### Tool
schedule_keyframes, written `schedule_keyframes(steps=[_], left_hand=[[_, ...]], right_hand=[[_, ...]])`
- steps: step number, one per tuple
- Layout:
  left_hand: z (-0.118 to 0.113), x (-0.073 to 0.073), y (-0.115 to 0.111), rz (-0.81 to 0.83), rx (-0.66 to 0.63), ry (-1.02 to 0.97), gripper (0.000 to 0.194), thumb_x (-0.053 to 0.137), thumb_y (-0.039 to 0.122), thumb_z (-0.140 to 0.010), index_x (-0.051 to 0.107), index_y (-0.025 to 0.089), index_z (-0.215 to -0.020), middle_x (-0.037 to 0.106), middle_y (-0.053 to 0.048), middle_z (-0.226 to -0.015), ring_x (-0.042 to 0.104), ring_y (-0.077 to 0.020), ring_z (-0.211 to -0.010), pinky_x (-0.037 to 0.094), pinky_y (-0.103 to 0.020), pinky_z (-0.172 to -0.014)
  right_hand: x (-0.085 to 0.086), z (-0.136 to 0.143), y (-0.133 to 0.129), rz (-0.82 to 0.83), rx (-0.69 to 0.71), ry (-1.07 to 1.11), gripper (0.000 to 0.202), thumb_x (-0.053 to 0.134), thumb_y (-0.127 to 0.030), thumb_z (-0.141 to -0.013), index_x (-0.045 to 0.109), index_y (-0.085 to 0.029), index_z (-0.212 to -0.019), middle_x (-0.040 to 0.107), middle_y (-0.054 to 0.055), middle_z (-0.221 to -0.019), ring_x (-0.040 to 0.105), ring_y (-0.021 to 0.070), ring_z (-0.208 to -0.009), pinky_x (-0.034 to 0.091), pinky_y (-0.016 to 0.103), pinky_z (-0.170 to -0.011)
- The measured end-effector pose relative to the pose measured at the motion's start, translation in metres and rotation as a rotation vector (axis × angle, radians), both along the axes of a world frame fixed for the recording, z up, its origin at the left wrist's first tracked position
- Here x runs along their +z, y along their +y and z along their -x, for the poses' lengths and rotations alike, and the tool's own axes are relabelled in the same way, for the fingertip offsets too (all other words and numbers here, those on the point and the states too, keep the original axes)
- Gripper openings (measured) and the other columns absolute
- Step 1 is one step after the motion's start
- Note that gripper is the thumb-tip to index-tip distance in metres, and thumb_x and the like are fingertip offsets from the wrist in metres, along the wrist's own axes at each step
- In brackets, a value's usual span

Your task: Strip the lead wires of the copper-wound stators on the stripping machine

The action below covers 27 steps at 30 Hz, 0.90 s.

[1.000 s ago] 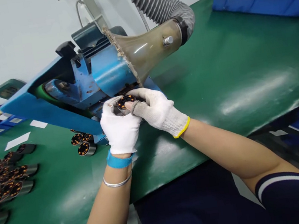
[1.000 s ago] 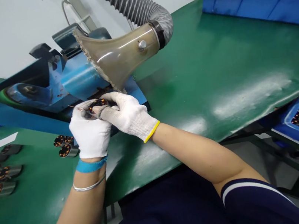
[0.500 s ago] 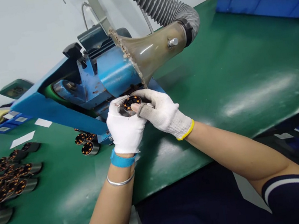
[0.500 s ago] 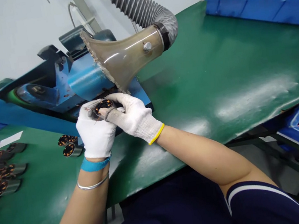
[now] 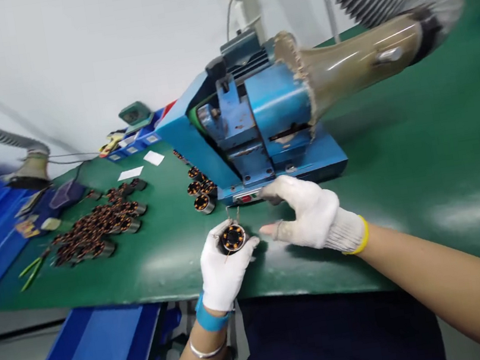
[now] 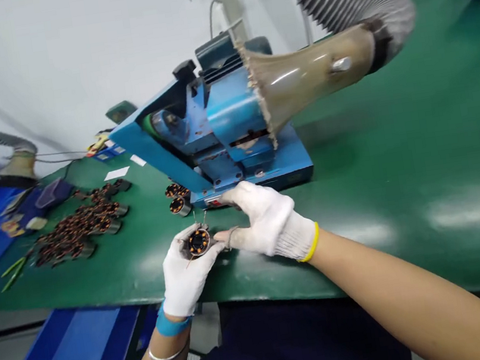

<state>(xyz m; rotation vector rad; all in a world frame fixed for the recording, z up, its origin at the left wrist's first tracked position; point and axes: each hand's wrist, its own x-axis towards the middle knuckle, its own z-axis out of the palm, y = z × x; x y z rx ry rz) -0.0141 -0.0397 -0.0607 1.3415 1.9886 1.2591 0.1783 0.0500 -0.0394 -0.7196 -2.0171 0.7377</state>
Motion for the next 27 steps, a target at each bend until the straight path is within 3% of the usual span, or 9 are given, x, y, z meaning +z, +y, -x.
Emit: schedule_keyframes(steps=[4,6,8,10,13,15,19,24,27], left_hand=[[0.071,0.003,-0.023,0.294,0.358,0.28,0.084,0.083,0.047,-0.057,0.053,0.015,-0.128,0.063,-0.018,-0.127,0.059,-0.0368,-0.122,0.042,-0.054,-0.11],[0.096,0.008,-0.028,0.256,0.618,0.463,0.113,0.084,0.05,-0.053,0.034,0.006,-0.144,0.042,-0.028,-0.147,0.038,-0.0434,-0.14,0.029,-0.058,-0.117],[0.106,0.011,-0.028,0.125,0.721,0.58,0.116,0.081,0.054,-0.057,0.027,0.004,-0.148,0.032,-0.029,-0.153,0.029,-0.0419,-0.145,0.025,-0.055,-0.12],[0.103,0.012,-0.019,0.099,0.571,0.552,0.099,0.075,0.056,-0.065,0.038,0.011,-0.144,0.044,-0.023,-0.148,0.04,-0.0365,-0.14,0.031,-0.051,-0.118],[0.092,0.009,0.013,0.299,0.184,0.315,0.084,0.078,0.056,-0.063,0.053,0.017,-0.133,0.06,-0.016,-0.135,0.055,-0.0325,-0.127,0.04,-0.046,-0.112],[0.09,0.006,0.04,0.304,0.146,0.266,0.086,0.082,0.055,-0.056,0.057,0.016,-0.128,0.059,-0.016,-0.136,0.055,-0.0339,-0.128,0.04,-0.046,-0.111],[0.092,0.002,0.073,0.226,0.138,0.236,0.061,0.081,0.05,-0.061,0.066,0.017,-0.11,0.071,-0.013,-0.116,0.065,-0.0307,-0.113,0.047,-0.044,-0.104],[0.065,0.002,0.051,0.015,0.172,0.163,0.058,0.074,0.047,-0.069,0.058,0.015,-0.114,0.07,-0.013,-0.113,0.069,-0.0245,-0.105,0.054,-0.04,-0.097],[0.028,0.008,0.033,-0.22,0.075,0.008,0.061,0.081,0.043,-0.062,0.059,0.015,-0.111,0.072,-0.011,-0.107,0.071,-0.0238,-0.099,0.057,-0.039,-0.093]], right_hand=[[0.001,0.002,-0.003,-0.027,-0.016,-0.042,0.042,0.07,-0.044,-0.078,0.065,-0.019,-0.111,0.067,0.006,-0.092,0.065,0.0204,-0.077,0.054,0.034,-0.07],[0.001,0.004,-0.005,-0.046,-0.02,-0.043,0.04,0.067,-0.045,-0.079,0.065,-0.018,-0.109,0.067,0.007,-0.092,0.066,0.0224,-0.079,0.054,0.036,-0.071],[0.0,0.005,-0.007,-0.056,-0.02,-0.058,0.041,0.065,-0.047,-0.081,0.065,-0.017,-0.109,0.068,0.008,-0.094,0.067,0.0242,-0.082,0.054,0.038,-0.073],[-0.002,0.007,-0.008,-0.044,-0.011,-0.083,0.042,0.064,-0.048,-0.082,0.064,-0.017,-0.11,0.068,0.009,-0.095,0.068,0.0245,-0.083,0.055,0.039,-0.072],[-0.008,0.007,-0.008,-0.007,0.0,-0.129,0.041,0.064,-0.047,-0.082,0.065,-0.017,-0.11,0.069,0.009,-0.096,0.068,0.0241,-0.082,0.056,0.038,-0.07],[-0.011,0.007,-0.006,0.002,-0.005,-0.158,0.038,0.063,-0.045,-0.082,0.066,-0.017,-0.108,0.07,0.009,-0.095,0.068,0.024,-0.08,0.056,0.038,-0.068],[-0.014,0.007,-0.004,-0.02,-0.002,-0.204,0.036,0.06,-0.042,-0.084,0.068,-0.016,-0.107,0.071,0.009,-0.096,0.069,0.0242,-0.081,0.056,0.039,-0.07],[-0.011,0.011,-0.009,0.013,0.03,-0.221,0.041,0.062,-0.042,-0.083,0.066,-0.015,-0.114,0.07,0.011,-0.104,0.069,0.0264,-0.089,0.056,0.042,-0.077],[-0.007,0.015,-0.014,0.137,0.006,-0.085,0.064,0.074,-0.044,-0.074,0.057,-0.015,-0.129,0.064,0.014,-0.12,0.066,0.0258,-0.098,0.057,0.04,-0.082]])
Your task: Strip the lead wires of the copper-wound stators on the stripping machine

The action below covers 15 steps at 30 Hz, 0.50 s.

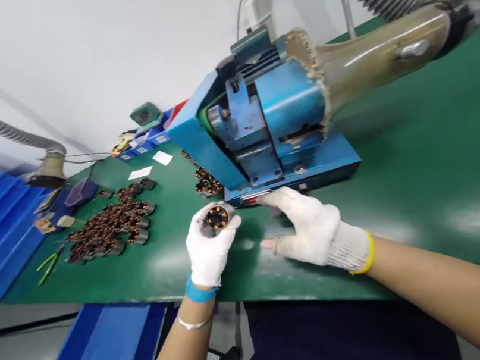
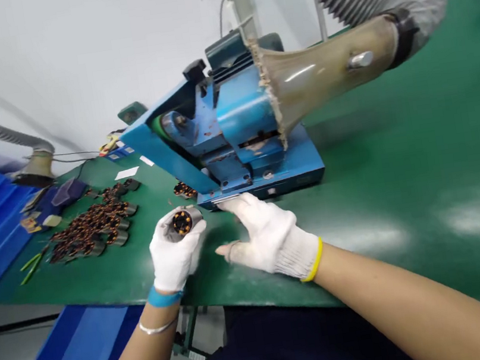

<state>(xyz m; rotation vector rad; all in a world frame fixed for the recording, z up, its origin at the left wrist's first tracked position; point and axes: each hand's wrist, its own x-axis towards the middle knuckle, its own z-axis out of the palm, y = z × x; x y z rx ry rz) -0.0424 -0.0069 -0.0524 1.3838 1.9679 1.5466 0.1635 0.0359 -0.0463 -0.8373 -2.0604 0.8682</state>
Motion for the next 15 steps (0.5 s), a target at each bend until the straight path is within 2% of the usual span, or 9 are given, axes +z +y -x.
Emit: schedule_keyframes(steps=[2,4,7,11,15], left_hand=[[-0.026,0.008,-0.002,0.02,-0.131,0.004,0.06,0.084,0.041,-0.059,0.062,0.017,-0.109,0.073,-0.009,-0.105,0.071,-0.0242,-0.096,0.059,-0.039,-0.09],[-0.049,0.016,0.007,0.032,-0.258,0.017,0.06,0.086,0.04,-0.057,0.065,0.018,-0.108,0.073,-0.007,-0.105,0.071,-0.025,-0.096,0.06,-0.04,-0.089],[-0.072,0.028,0.032,0.016,-0.389,0.01,0.058,0.086,0.038,-0.055,0.067,0.017,-0.106,0.074,-0.007,-0.104,0.071,-0.0256,-0.095,0.06,-0.039,-0.089],[-0.09,0.037,0.065,-0.015,-0.507,-0.001,0.052,0.083,0.037,-0.06,0.068,0.016,-0.105,0.075,-0.008,-0.102,0.071,-0.025,-0.095,0.058,-0.037,-0.09],[-0.103,0.041,0.079,-0.106,-0.513,0.08,0.046,0.079,0.042,-0.066,0.068,0.016,-0.102,0.075,-0.006,-0.102,0.07,-0.0228,-0.097,0.055,-0.037,-0.094]], right_hand=[[0.003,0.002,-0.001,0.073,-0.015,0.147,0.076,0.079,-0.041,-0.068,0.052,-0.012,-0.133,0.059,0.015,-0.127,0.064,0.025,-0.105,0.057,0.037,-0.086],[0.007,0.001,0.002,0.135,-0.048,0.239,0.066,0.077,-0.038,-0.067,0.059,-0.012,-0.124,0.063,0.014,-0.119,0.064,0.0244,-0.106,0.055,0.037,-0.091],[0.011,-0.004,0.014,0.253,-0.215,0.338,0.05,0.074,-0.036,-0.068,0.065,-0.013,-0.111,0.066,0.011,-0.107,0.065,0.0234,-0.098,0.055,0.038,-0.089],[0.015,-0.015,0.035,0.272,-0.355,0.439,0.05,0.075,-0.043,-0.066,0.067,-0.014,-0.106,0.068,0.01,-0.102,0.065,0.0225,-0.093,0.055,0.038,-0.086],[0.019,-0.024,0.05,0.213,-0.323,0.498,0.04,0.073,-0.042,-0.072,0.069,-0.014,-0.1,0.071,0.007,-0.094,0.065,0.021,-0.09,0.055,0.035,-0.082]])
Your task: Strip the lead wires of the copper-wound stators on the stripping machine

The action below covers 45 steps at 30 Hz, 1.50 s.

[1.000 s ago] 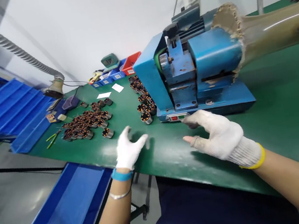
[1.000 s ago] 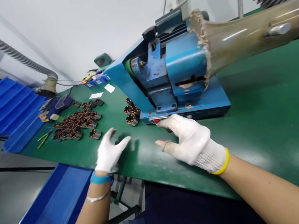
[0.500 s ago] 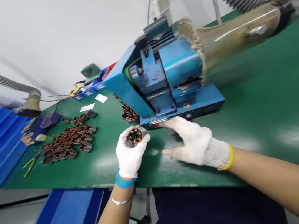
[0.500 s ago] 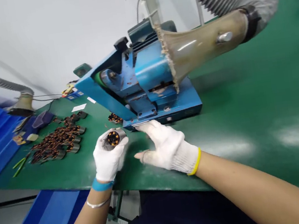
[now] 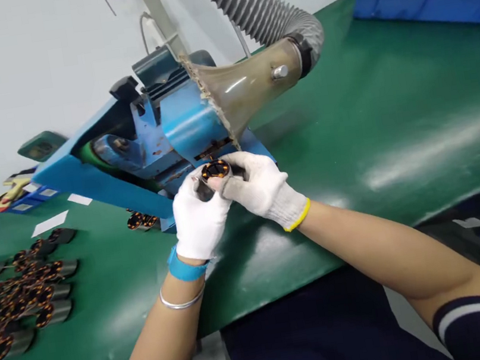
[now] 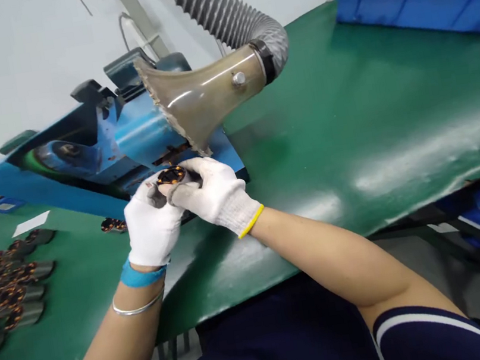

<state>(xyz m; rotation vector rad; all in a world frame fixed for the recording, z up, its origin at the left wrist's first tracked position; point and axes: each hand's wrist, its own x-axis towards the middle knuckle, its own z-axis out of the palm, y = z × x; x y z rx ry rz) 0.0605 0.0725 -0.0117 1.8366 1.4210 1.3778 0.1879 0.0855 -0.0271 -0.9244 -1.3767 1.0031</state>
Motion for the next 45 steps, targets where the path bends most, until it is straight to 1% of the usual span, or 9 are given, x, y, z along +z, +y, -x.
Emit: schedule_keyframes(steps=[8,20,26,32,34,38,41,43,45], left_hand=[[-0.017,0.009,0.003,-0.058,0.059,0.072,0.034,0.073,0.038,-0.075,0.067,0.016,-0.1,0.076,-0.004,-0.098,0.07,-0.0206,-0.095,0.054,-0.035,-0.093],[-0.018,0.002,0.006,-0.015,0.059,0.016,0.039,0.074,0.041,-0.073,0.065,0.018,-0.103,0.074,-0.005,-0.101,0.069,-0.0217,-0.097,0.054,-0.036,-0.092],[0.003,-0.019,-0.016,-0.179,0.068,0.062,0.052,0.08,0.036,-0.068,0.054,0.019,-0.11,0.067,-0.005,-0.106,0.067,-0.0204,-0.099,0.055,-0.038,-0.091],[0.013,-0.033,-0.026,-0.232,-0.049,0.034,0.045,0.075,0.025,-0.071,0.046,0.021,-0.105,0.063,-0.01,-0.115,0.066,-0.0216,-0.108,0.054,-0.04,-0.093],[0.01,-0.031,-0.025,-0.156,-0.032,-0.057,0.048,0.077,0.028,-0.07,0.043,0.022,-0.102,0.064,-0.008,-0.109,0.068,-0.0208,-0.102,0.056,-0.039,-0.09],[0.008,-0.022,-0.026,0.111,0.021,-0.262,0.052,0.079,0.035,-0.067,0.039,0.024,-0.099,0.066,-0.005,-0.1,0.069,-0.0157,-0.073,0.06,-0.035,-0.073],[0.011,-0.018,-0.027,0.208,0.011,-0.304,0.057,0.077,0.034,-0.067,0.042,0.023,-0.11,0.067,-0.006,-0.099,0.069,-0.0161,-0.071,0.06,-0.036,-0.072],[0.014,-0.017,-0.027,0.194,-0.034,-0.255,0.064,0.076,0.034,-0.067,0.043,0.021,-0.12,0.066,-0.008,-0.104,0.07,-0.0209,-0.089,0.058,-0.039,-0.083],[0.015,-0.018,-0.028,0.166,-0.092,-0.208,0.064,0.076,0.034,-0.068,0.045,0.02,-0.121,0.065,-0.011,-0.111,0.067,-0.0233,-0.103,0.056,-0.039,-0.091]], right_hand=[[0.009,-0.006,0.004,-0.028,0.026,0.1,0.025,0.065,-0.035,-0.079,0.07,-0.013,-0.09,0.07,0.003,-0.079,0.064,0.0158,-0.074,0.053,0.027,-0.065],[0.003,-0.004,0.005,-0.013,-0.005,0.164,0.03,0.069,-0.039,-0.076,0.07,-0.014,-0.092,0.072,0.003,-0.083,0.067,0.0182,-0.082,0.055,0.032,-0.08],[0.001,0.002,-0.011,-0.115,-0.042,-0.047,0.051,0.081,-0.046,-0.058,0.068,-0.016,-0.097,0.068,0.009,-0.097,0.066,0.0214,-0.088,0.056,0.037,-0.083],[-0.001,0.006,-0.022,-0.293,-0.053,-0.064,0.013,0.061,-0.028,-0.082,0.07,-0.018,-0.086,0.069,0.008,-0.096,0.065,0.0188,-0.094,0.053,0.034,-0.089],[0.0,0.004,-0.019,-0.228,-0.077,-0.034,0.014,0.057,-0.025,-0.085,0.068,-0.018,-0.081,0.07,0.005,-0.086,0.066,0.0168,-0.085,0.055,0.033,-0.082],[0.006,-0.005,-0.009,0.087,-0.11,0.127,0.02,0.056,-0.035,-0.086,0.063,-0.017,-0.083,0.065,0.002,-0.07,0.065,0.0154,-0.065,0.055,0.03,-0.061],[0.013,-0.013,-0.012,-0.139,-0.156,0.023,0.022,0.058,-0.034,-0.086,0.065,-0.017,-0.097,0.069,0.007,-0.09,0.066,0.0175,-0.075,0.057,0.034,-0.069],[0.017,-0.015,-0.019,-0.414,-0.04,-0.198,0.039,0.061,-0.03,-0.082,0.061,-0.019,-0.12,0.067,0.009,-0.113,0.066,0.0194,-0.086,0.058,0.036,-0.079],[0.018,-0.013,-0.027,-0.564,0.095,-0.42,0.056,0.056,-0.024,-0.081,0.051,-0.022,-0.137,0.065,0.008,-0.12,0.066,0.0216,-0.093,0.057,0.037,-0.084]])
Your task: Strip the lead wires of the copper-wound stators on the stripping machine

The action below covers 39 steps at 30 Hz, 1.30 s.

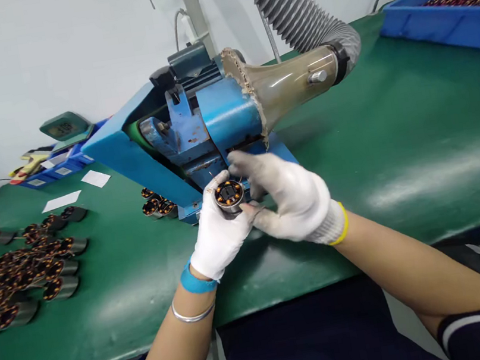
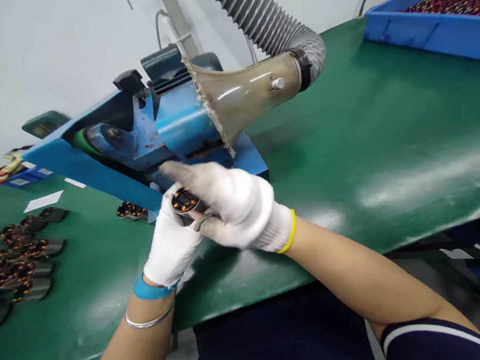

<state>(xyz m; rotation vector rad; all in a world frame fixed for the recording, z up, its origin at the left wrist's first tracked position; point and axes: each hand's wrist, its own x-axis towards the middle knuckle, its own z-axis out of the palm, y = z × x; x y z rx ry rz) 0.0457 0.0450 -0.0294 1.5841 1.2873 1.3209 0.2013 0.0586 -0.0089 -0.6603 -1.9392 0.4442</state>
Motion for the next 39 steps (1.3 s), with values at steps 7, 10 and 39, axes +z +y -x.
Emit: schedule_keyframes(steps=[7,10,39], left_hand=[[0.0,-0.001,-0.002,0.02,0.038,0.04,0.05,0.074,0.032,-0.069,0.049,0.02,-0.112,0.064,-0.007,-0.106,0.066,-0.0201,-0.097,0.055,-0.038,-0.09],[0.002,0.0,-0.002,-0.025,0.132,0.113,0.051,0.076,0.031,-0.067,0.051,0.021,-0.11,0.063,-0.005,-0.105,0.065,-0.0191,-0.093,0.055,-0.038,-0.087],[0.003,-0.004,-0.007,-0.129,0.148,0.201,0.061,0.079,0.041,-0.071,0.052,0.021,-0.123,0.063,-0.01,-0.123,0.064,-0.0248,-0.113,0.052,-0.042,-0.101]], right_hand=[[-0.014,0.009,0.01,0.417,-0.085,0.22,0.058,0.05,-0.016,-0.078,0.049,-0.017,-0.136,0.068,0.004,-0.091,0.065,0.0163,-0.078,0.058,0.032,-0.076],[-0.015,0.004,0.021,0.527,-0.115,0.395,0.054,0.049,-0.02,-0.079,0.048,-0.012,-0.133,0.065,0.004,-0.087,0.063,0.0154,-0.073,0.058,0.032,-0.071],[-0.006,0.004,0.022,0.698,0.074,0.351,0.013,0.058,-0.028,-0.081,0.062,-0.016,-0.077,0.062,-0.002,-0.066,0.054,0.0098,-0.058,0.046,0.023,-0.055]])
